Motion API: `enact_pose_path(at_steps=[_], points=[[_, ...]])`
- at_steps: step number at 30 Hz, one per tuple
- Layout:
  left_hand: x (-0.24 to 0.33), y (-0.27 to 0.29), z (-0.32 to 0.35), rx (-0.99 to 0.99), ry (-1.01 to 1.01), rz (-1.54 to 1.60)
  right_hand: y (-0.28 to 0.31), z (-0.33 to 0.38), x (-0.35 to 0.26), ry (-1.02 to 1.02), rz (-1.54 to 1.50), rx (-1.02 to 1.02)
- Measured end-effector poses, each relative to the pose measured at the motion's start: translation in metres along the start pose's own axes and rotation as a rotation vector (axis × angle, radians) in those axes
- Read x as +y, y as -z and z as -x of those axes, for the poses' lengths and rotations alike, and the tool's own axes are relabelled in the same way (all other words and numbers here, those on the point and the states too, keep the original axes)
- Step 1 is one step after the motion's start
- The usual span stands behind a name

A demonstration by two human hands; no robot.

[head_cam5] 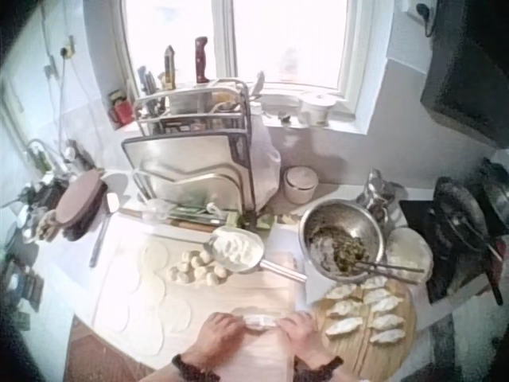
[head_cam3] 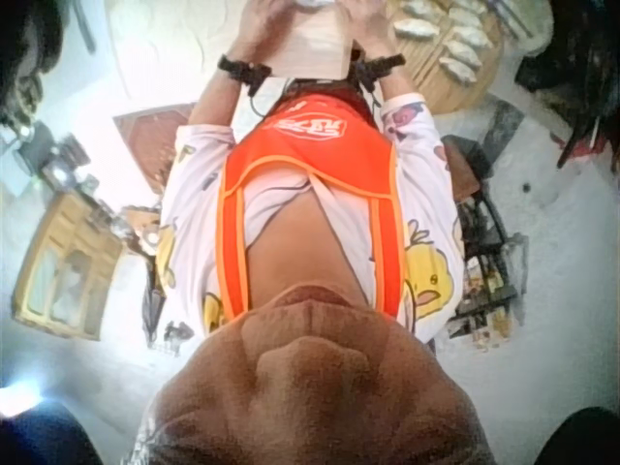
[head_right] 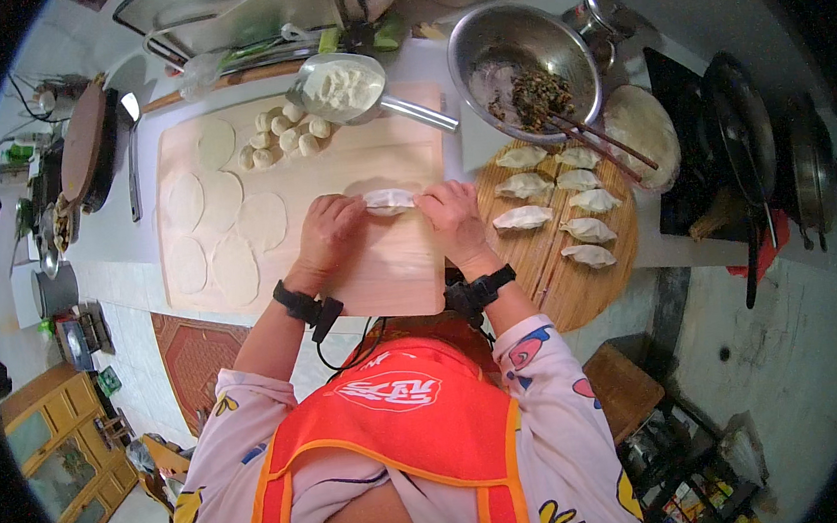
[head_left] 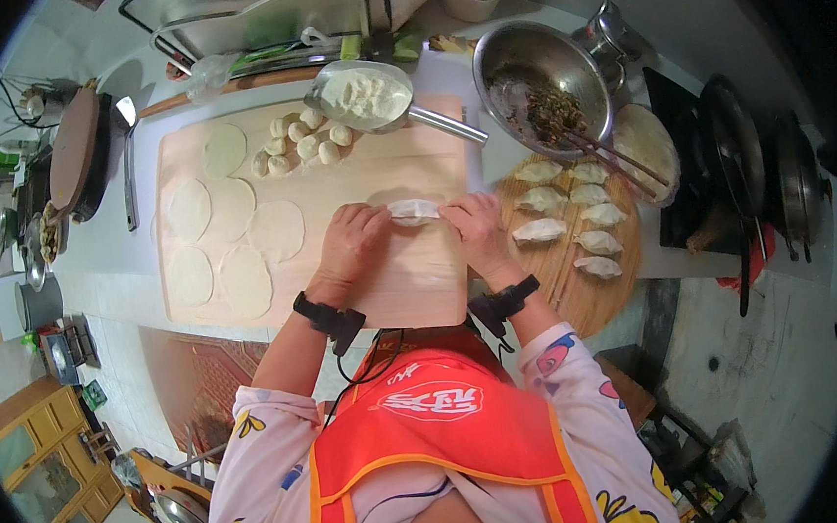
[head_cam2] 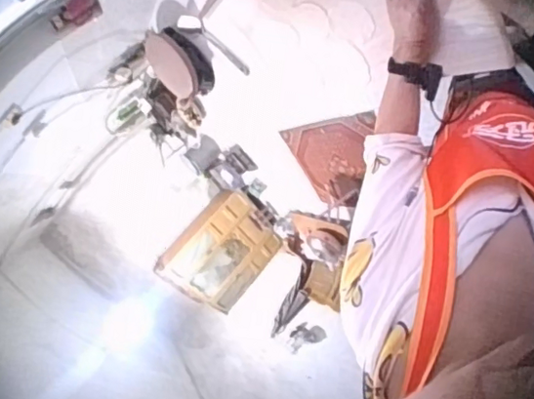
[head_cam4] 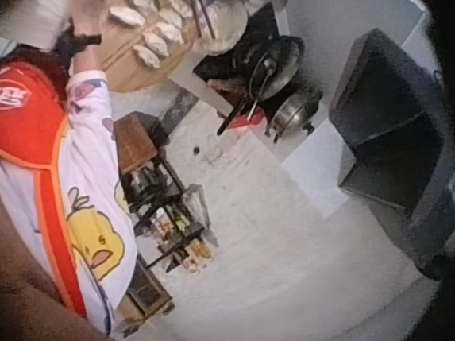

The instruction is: The person repeatedly scoops filling with chopsticks onto round dough wrappers, folds and pleats the edges to seal each dumpling, and places the finished dumplings on a wooden board. The process continues with multiple dumplings being assembled in sequence.

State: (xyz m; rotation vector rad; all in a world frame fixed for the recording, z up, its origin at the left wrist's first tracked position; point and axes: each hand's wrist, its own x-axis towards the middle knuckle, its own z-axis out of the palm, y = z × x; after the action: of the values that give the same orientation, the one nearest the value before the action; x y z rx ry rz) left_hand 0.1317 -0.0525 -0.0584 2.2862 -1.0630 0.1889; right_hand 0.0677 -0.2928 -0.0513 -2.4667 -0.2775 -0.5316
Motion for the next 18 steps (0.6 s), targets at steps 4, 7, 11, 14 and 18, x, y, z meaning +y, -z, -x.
enact_pose_path(at_steps=[4, 7, 11, 14, 18], points=[[0.008, 0.001, 0.007, 0.056, 0.045, 0.025, -0.006, 0.004, 0.003, 0.028, 0.075, -0.025], [0.006, 0.0, 0.004, -0.003, 0.077, 0.07, -0.01, 0.007, 0.002, -0.004, 0.16, -0.005], [0.002, 0.001, -0.003, -0.051, 0.098, 0.055, -0.01, 0.004, -0.01, -0.107, 0.087, -0.106], [0.011, -0.004, -0.002, 0.014, 0.179, 0.043, -0.01, -0.002, -0.019, -0.164, 0.002, -0.139], [0.018, -0.007, -0.008, -0.078, 0.199, -0.004, -0.014, -0.005, -0.023, -0.178, 0.023, -0.196]])
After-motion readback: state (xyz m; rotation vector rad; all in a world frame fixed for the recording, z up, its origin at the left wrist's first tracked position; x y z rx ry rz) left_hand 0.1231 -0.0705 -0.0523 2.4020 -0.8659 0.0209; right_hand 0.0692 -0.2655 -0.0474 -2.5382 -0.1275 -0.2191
